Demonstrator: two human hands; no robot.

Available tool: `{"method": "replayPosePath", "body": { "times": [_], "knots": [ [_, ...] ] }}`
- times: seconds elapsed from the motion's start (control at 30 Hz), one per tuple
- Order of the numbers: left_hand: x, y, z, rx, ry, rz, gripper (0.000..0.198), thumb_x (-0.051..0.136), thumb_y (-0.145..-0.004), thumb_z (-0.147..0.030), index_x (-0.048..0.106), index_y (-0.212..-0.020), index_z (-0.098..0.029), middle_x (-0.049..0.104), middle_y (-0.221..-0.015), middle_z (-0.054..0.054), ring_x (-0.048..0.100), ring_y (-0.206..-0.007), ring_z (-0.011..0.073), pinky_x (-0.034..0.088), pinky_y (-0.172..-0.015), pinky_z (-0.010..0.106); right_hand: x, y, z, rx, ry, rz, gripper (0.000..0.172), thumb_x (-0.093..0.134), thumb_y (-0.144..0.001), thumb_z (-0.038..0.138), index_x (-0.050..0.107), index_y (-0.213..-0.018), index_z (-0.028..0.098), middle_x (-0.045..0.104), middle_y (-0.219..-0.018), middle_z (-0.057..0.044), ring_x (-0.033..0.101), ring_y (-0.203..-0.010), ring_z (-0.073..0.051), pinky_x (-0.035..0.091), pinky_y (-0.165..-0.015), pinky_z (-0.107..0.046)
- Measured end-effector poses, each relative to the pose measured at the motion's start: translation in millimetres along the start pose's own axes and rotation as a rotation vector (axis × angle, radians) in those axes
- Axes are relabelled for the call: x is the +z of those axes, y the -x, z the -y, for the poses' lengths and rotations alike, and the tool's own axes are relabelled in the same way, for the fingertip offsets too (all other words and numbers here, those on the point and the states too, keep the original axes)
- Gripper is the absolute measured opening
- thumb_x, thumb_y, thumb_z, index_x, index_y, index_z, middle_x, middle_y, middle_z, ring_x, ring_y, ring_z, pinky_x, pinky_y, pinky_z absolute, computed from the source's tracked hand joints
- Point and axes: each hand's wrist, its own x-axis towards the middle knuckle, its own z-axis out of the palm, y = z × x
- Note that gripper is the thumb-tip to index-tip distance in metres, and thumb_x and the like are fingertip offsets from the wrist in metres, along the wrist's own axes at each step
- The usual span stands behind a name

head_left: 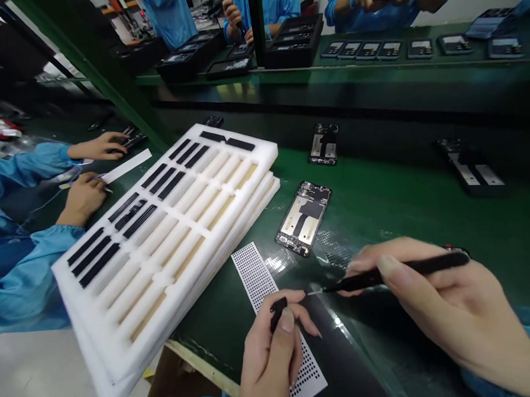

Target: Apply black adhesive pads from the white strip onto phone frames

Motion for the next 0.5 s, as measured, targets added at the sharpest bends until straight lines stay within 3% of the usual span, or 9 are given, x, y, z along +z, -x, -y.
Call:
{"method": "replayPosePath", "body": {
  "times": [0.07, 0.17, 0.5],
  "knots": [
    [11.0, -2, -11, -0.084, 0.339, 0.097, 0.026, 0.047, -0.103, -0.035, 0.058, -0.124, -0.024, 0.062, -0.087, 0.001, 0.034, -0.048, 0.0023, 0.028, -0.044, 0.016, -1, 6, 4, -0.021, 0.031, -0.018, 0.02, 0.061, -0.097, 0.035, 0.08, -0.091, 0.032, 0.079, -0.089, 0.001, 0.076, -0.081, -0.015, 0.062, -0.075, -0.018],
    [21.9, -5, -19, -0.082, 0.558, 0.189, 0.028, 0.054, -0.101, -0.034, 0.059, -0.127, -0.026, 0.06, -0.087, 0.001, 0.042, -0.055, 0.0043, 0.036, -0.046, 0.015, 3, 10, 3, -0.02, 0.041, -0.001, 0.019, 0.062, -0.097, 0.034, 0.08, -0.091, 0.033, 0.079, -0.091, 0.002, 0.076, -0.083, -0.015, 0.062, -0.077, -0.018],
    [32.4, -10, -14, -0.007, 0.697, 0.255, 0.026, 0.053, -0.102, -0.03, 0.06, -0.126, -0.026, 0.061, -0.084, 0.001, 0.051, -0.058, 0.0049, 0.048, -0.051, 0.015, 5, 13, -2, -0.038, 0.006, 0.022, 0.018, 0.061, -0.097, 0.031, 0.078, -0.092, 0.035, 0.079, -0.09, 0.001, 0.077, -0.081, -0.017, 0.063, -0.073, -0.019]
  ]
}}
